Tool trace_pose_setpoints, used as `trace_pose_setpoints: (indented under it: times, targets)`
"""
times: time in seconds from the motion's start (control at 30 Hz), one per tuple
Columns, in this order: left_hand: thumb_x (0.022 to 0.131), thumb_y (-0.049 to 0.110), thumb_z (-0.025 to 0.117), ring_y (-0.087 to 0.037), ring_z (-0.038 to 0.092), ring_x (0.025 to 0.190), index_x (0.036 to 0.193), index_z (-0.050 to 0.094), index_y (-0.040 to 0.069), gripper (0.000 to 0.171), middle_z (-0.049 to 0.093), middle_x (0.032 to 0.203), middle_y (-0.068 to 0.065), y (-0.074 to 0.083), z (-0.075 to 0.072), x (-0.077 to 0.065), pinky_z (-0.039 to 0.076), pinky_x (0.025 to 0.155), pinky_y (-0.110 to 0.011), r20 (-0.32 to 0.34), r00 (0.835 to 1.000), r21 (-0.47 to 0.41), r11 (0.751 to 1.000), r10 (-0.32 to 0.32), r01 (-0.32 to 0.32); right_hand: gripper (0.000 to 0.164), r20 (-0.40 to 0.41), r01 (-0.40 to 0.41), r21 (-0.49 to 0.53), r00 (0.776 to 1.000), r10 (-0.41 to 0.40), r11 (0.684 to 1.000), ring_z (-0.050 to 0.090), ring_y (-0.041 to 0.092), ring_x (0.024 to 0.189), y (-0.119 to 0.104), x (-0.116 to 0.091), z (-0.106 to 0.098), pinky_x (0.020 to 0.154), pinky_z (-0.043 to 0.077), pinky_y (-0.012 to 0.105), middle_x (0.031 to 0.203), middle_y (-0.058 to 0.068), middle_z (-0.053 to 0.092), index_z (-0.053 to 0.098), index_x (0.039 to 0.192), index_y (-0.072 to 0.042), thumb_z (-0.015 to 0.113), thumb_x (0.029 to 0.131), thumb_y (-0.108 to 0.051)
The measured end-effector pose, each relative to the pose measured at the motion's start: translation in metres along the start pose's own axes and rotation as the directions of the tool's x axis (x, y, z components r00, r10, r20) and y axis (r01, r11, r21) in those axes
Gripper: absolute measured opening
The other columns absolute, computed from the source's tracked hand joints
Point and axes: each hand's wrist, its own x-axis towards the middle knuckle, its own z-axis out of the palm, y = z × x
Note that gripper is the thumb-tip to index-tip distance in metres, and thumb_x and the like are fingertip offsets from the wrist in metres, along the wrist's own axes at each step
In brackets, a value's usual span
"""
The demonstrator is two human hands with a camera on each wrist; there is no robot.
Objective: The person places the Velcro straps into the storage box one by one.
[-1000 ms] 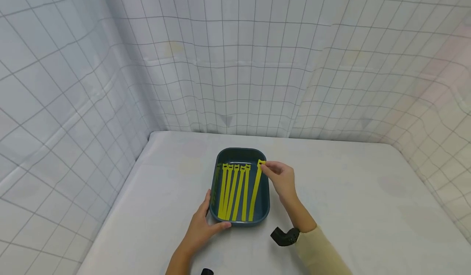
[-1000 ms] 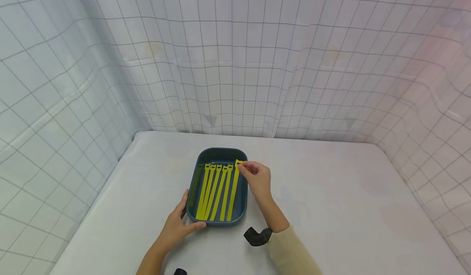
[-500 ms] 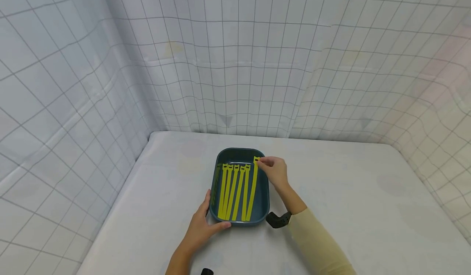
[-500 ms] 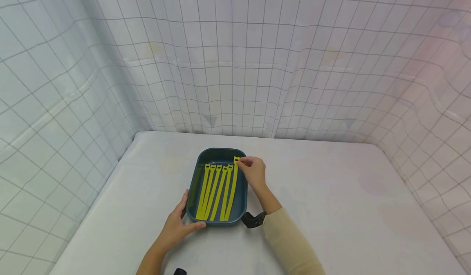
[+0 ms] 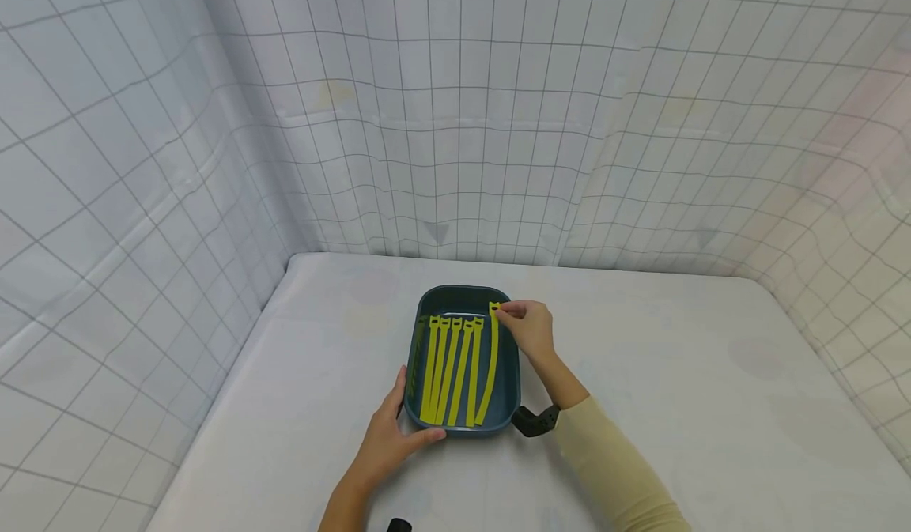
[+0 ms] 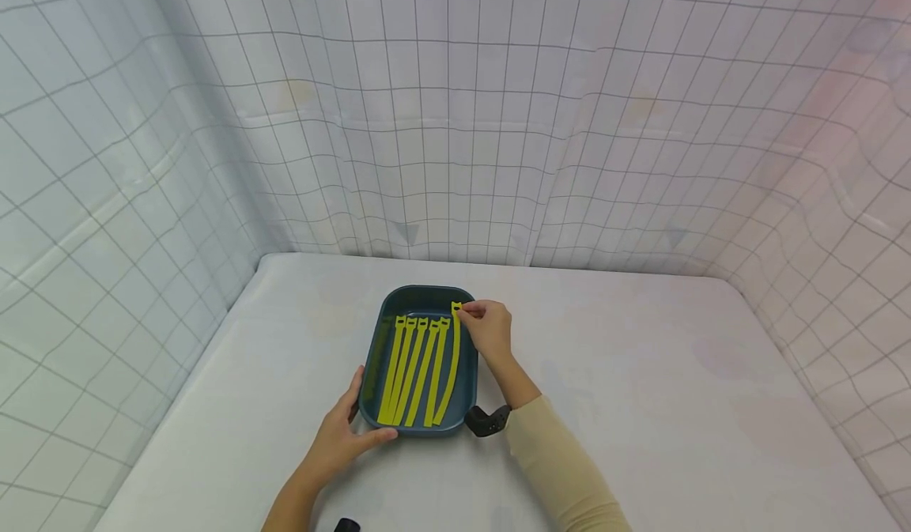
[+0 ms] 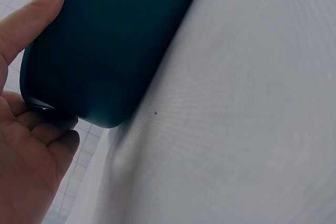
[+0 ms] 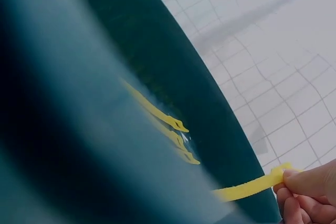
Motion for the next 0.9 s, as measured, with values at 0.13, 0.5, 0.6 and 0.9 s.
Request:
trace_pose_setpoints:
  times: [0.13,0.5,0.6,0.9]
  targets:
    - [0.064,0.040,0.082,-0.029,0.018,0.136,0.147,0.012,0.005,0.114,0.016,0.150,-0.011,-0.0005,-0.0007,-0.0001,0.021,0.106,-0.047,0.001,1.000,0.004,1.000,-0.007,0.007,0.013,-0.020,0.021,-0.016,1.000,-0.022,1.000,0.064,0.019,0.073,-0.0014,-0.0015,0.0019,0.066,0.055,0.030,0.081,0.009,0.068,0.071,0.086,0.001,0.070,0.082,-0.012]
    - [0.065,0.039,0.082,-0.028,0.017,0.136,0.147,0.012,0.005,0.114,0.016,0.151,-0.011,-0.0004,-0.0006,-0.0003,0.021,0.106,-0.047,0.006,1.000,-0.009,1.000,0.002,-0.002,0.014,-0.059,0.031,-0.050,0.998,-0.034,0.998,0.065,0.021,0.073,-0.0035,-0.0037,0.0035,0.066,0.055,0.031,0.082,0.011,0.069,0.072,0.087,0.002,0.071,0.081,-0.011]
    - [0.065,0.039,0.082,-0.028,0.017,0.136,0.147,0.011,0.005,0.114,0.016,0.151,-0.011,-0.0006,-0.0003,0.0001,0.021,0.106,-0.047,0.007,1.000,-0.008,1.000,0.005,-0.005,0.013,-0.064,0.032,-0.051,0.997,-0.035,0.998,0.065,0.020,0.073,-0.0036,-0.0030,0.0032,0.066,0.055,0.031,0.082,0.011,0.069,0.072,0.086,0.002,0.071,0.081,-0.011]
    - [0.064,0.038,0.083,-0.028,0.018,0.136,0.147,0.012,0.005,0.114,0.016,0.150,-0.010,-0.0007,0.0005,-0.0003,0.021,0.106,-0.047,0.001,1.000,-0.011,1.000,0.014,-0.014,0.011,-0.079,0.033,-0.051,0.996,-0.037,0.998,0.065,0.021,0.075,-0.0020,-0.0029,0.0038,0.068,0.055,0.032,0.083,0.012,0.069,0.072,0.086,0.001,0.070,0.082,-0.009]
